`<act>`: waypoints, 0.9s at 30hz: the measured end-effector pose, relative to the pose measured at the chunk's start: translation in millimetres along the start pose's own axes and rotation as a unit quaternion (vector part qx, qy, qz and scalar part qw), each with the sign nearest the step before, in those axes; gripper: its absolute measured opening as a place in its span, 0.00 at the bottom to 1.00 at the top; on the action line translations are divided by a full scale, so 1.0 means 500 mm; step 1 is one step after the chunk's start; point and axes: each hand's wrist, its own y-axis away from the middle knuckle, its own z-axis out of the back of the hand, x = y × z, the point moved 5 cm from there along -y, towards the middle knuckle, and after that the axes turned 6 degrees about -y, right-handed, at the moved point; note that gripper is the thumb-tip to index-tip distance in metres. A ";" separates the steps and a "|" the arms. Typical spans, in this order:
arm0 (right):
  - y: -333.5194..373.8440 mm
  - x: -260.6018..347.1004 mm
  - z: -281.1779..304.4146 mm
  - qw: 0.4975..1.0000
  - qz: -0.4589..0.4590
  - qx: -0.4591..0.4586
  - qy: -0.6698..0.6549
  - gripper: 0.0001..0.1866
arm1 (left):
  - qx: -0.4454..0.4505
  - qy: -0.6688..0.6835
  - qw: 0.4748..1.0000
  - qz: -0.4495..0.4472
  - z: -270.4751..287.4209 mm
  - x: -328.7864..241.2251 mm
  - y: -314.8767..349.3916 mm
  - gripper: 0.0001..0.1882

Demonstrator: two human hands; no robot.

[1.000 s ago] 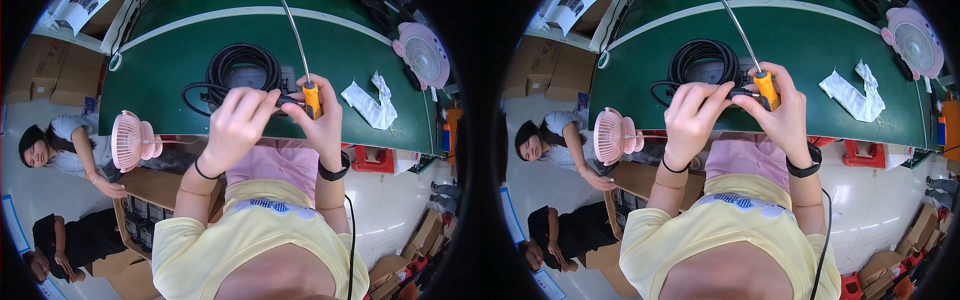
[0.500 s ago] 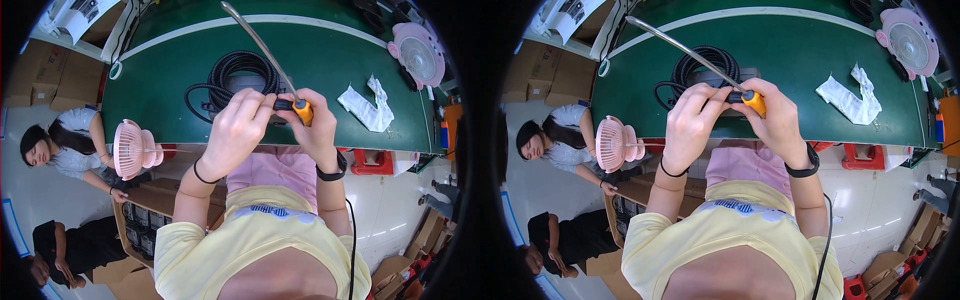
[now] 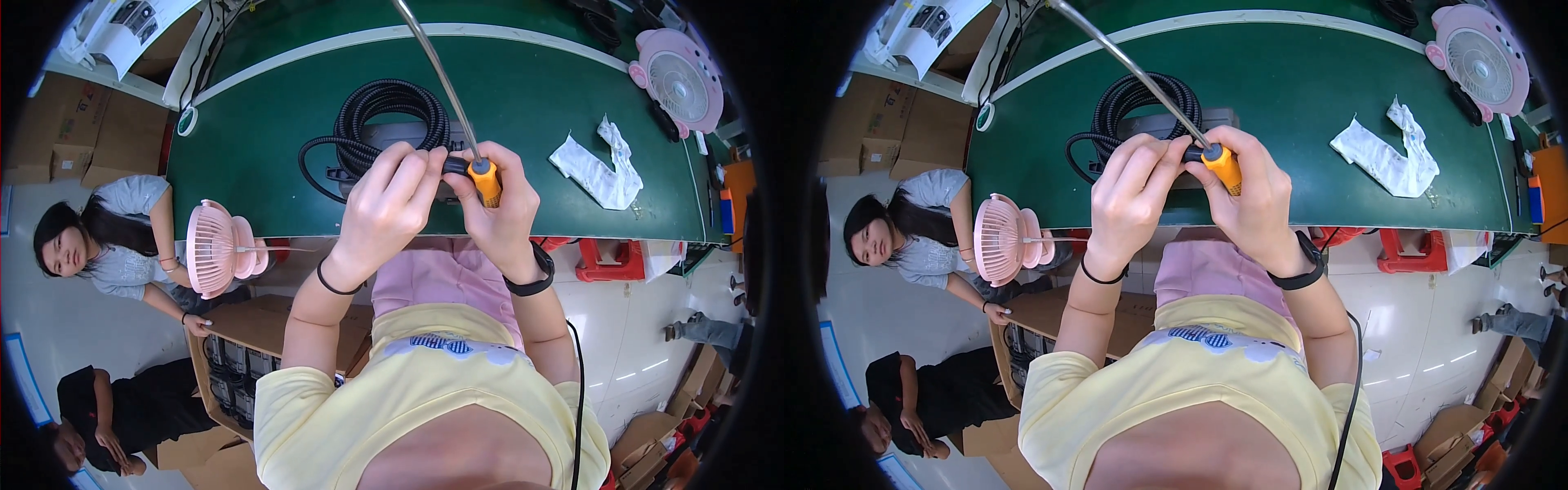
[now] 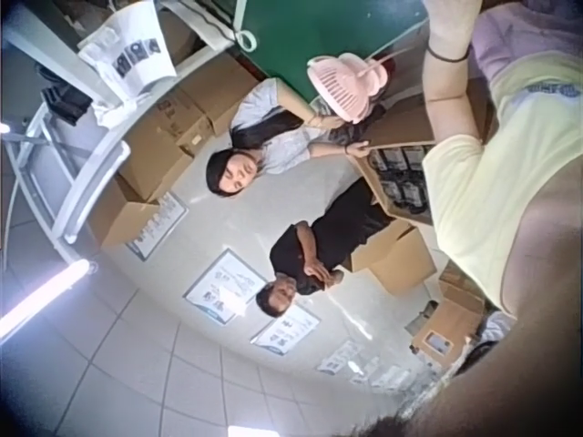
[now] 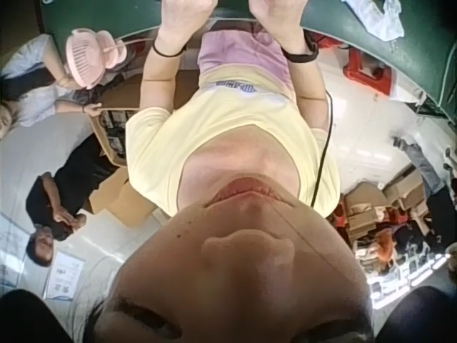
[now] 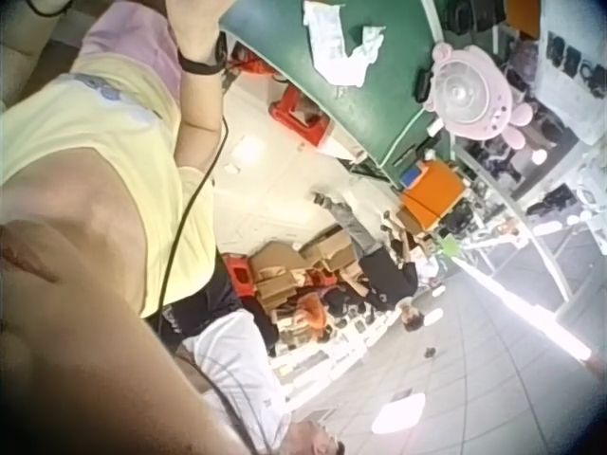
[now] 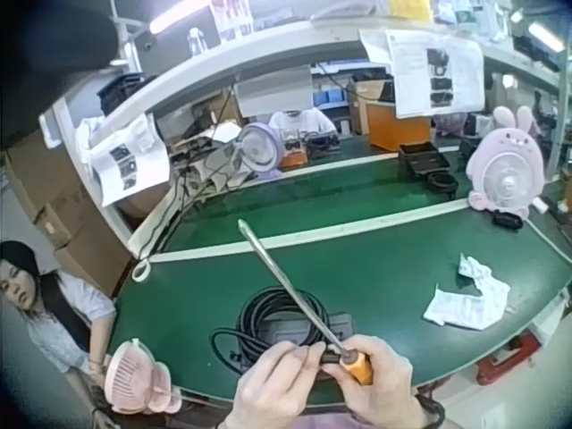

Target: The worker is assembling an electronic box, connecting wires, and using a screwdriver at a workstation.

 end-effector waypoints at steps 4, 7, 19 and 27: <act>-0.007 0.001 0.002 0.995 -0.098 -0.003 -0.020 0.22 | -0.018 -0.023 1.000 -0.007 -0.004 -0.005 -0.004 0.18; -0.013 -0.006 0.002 0.989 -0.139 -0.009 -0.041 0.20 | -0.031 -0.036 0.999 -0.001 -0.009 -0.011 -0.001 0.18; -0.026 -0.042 0.010 0.974 -0.167 0.059 -0.143 0.13 | 0.018 0.060 0.992 0.111 -0.004 0.007 -0.011 0.17; -0.029 -0.052 0.024 0.991 -0.096 0.091 -0.034 0.17 | 0.032 0.070 0.989 0.128 0.000 0.007 -0.013 0.18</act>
